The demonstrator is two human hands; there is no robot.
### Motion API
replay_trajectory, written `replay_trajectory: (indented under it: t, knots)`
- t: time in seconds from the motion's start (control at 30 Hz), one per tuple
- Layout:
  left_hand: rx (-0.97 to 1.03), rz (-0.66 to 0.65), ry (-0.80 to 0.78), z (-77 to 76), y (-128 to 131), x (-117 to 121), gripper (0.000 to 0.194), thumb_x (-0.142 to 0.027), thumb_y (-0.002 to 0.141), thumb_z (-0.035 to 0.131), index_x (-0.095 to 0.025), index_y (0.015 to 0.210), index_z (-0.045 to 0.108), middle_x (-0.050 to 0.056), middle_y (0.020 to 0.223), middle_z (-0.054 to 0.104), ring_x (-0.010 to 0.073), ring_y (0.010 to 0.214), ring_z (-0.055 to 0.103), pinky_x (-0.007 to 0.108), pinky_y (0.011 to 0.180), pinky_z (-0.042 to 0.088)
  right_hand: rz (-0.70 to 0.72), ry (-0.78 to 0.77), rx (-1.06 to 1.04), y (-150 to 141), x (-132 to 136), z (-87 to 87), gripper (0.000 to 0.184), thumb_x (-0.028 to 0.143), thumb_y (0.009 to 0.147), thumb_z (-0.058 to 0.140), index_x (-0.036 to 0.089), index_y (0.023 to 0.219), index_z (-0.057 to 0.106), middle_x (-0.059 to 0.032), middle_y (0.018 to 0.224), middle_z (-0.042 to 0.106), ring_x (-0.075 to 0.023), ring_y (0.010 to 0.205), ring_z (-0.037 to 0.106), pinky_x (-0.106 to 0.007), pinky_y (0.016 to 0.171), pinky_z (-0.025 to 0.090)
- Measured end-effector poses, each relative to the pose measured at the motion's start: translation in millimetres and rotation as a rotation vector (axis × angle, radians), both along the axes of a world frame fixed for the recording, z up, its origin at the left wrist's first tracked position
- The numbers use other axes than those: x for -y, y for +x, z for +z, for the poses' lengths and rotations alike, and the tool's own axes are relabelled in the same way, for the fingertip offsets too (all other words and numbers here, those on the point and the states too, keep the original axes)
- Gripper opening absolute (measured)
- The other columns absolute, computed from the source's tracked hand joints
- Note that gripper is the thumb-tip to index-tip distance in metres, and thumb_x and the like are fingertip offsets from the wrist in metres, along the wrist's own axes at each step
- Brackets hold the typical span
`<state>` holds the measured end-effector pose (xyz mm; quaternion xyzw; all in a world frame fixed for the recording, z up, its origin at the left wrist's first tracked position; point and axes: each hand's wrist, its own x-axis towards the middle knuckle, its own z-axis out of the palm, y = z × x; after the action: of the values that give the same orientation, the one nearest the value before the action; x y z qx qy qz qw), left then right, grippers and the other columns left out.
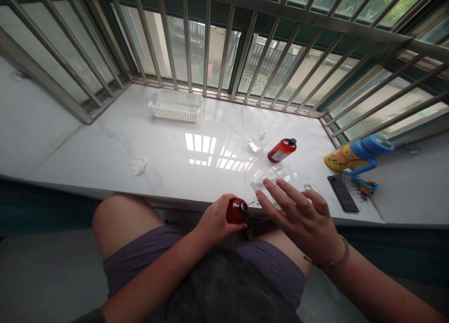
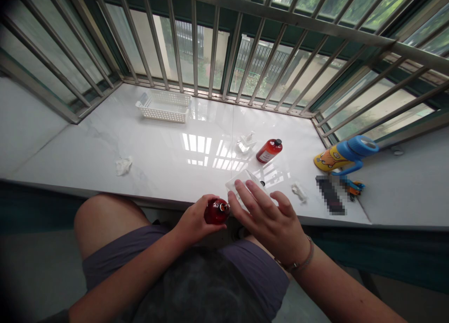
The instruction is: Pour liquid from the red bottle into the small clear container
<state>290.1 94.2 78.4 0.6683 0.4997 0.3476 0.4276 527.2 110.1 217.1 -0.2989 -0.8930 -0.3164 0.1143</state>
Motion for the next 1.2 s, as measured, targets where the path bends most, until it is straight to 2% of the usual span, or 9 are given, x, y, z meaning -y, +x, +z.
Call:
replay_trajectory:
  t: [0.47,0.57,0.67,0.77,0.97,1.1,1.2]
  knots:
    - [0.027,-0.009,-0.005,-2.8,0.1,-0.9,0.078,-0.042,0.071,0.098,-0.029,0.134,0.054,0.008,0.134,0.07,0.0312,0.121,0.07,0.046,0.105,0.056,0.001,0.048,-0.013,1.8,-0.2,3.1,0.041,0.02,0.105,0.061,0.032,0.144,0.067,0.0001,0.155,0.065,-0.0233,0.141,0.058,-0.042,0.116,0.032]
    - [0.029,-0.009,-0.006,-3.5,0.5,-1.3,0.078,-0.043,0.071,0.098,-0.028,0.134,0.055,0.008,0.134,0.07,0.0315,0.121,0.07,0.047,0.104,0.057,-0.015,0.042,-0.003,4.1,0.2,3.8,0.045,0.023,0.105,0.063,0.039,0.146,0.064,0.0049,0.152,0.067,-0.0222,0.138,0.062,-0.04,0.117,0.031]
    - [0.025,-0.008,-0.015,-2.7,1.0,-1.6,0.078,-0.043,0.071,0.098,-0.028,0.134,0.055,0.008,0.134,0.07,0.0318,0.121,0.07,0.047,0.105,0.057,-0.046,-0.025,-0.038,6.2,0.7,3.7,0.057,0.024,0.104,0.064,0.05,0.154,0.054,0.0104,0.149,0.068,-0.0216,0.135,0.065,-0.038,0.117,0.03]
    - [0.022,-0.008,-0.015,-1.6,1.4,-1.6,0.077,-0.043,0.071,0.098,-0.029,0.134,0.055,0.008,0.134,0.07,0.0316,0.122,0.071,0.047,0.106,0.057,-0.041,-0.113,-0.129,6.6,0.8,3.9,0.066,0.022,0.103,0.066,0.053,0.158,0.047,0.0108,0.149,0.068,-0.0212,0.135,0.065,-0.037,0.116,0.03]
    - [0.022,-0.012,-0.013,-3.3,1.6,-1.8,0.078,-0.043,0.071,0.098,-0.028,0.134,0.056,0.007,0.135,0.07,0.0312,0.122,0.07,0.046,0.106,0.057,0.032,0.053,-0.056,5.7,-1.0,7.2,0.049,0.022,0.103,0.069,0.043,0.147,0.065,0.0069,0.146,0.071,-0.0194,0.139,0.061,-0.038,0.116,0.03]
    - [0.025,-0.016,-0.007,-4.7,1.6,-2.1,0.078,-0.042,0.071,0.098,-0.028,0.134,0.056,0.008,0.135,0.07,0.031,0.123,0.07,0.047,0.107,0.056,0.053,0.047,-0.089,7.0,-1.7,8.8,0.05,0.019,0.098,0.075,0.044,0.141,0.068,0.0072,0.145,0.072,-0.0191,0.141,0.059,-0.037,0.118,0.026]
    - [0.029,-0.013,-0.011,-4.7,1.6,-1.9,0.078,-0.042,0.07,0.098,-0.028,0.134,0.056,0.008,0.135,0.07,0.0312,0.122,0.07,0.047,0.106,0.056,0.05,0.107,-0.053,7.9,-1.5,9.0,0.045,0.022,0.098,0.076,0.043,0.137,0.07,0.0068,0.146,0.071,-0.0194,0.139,0.06,-0.038,0.117,0.027]
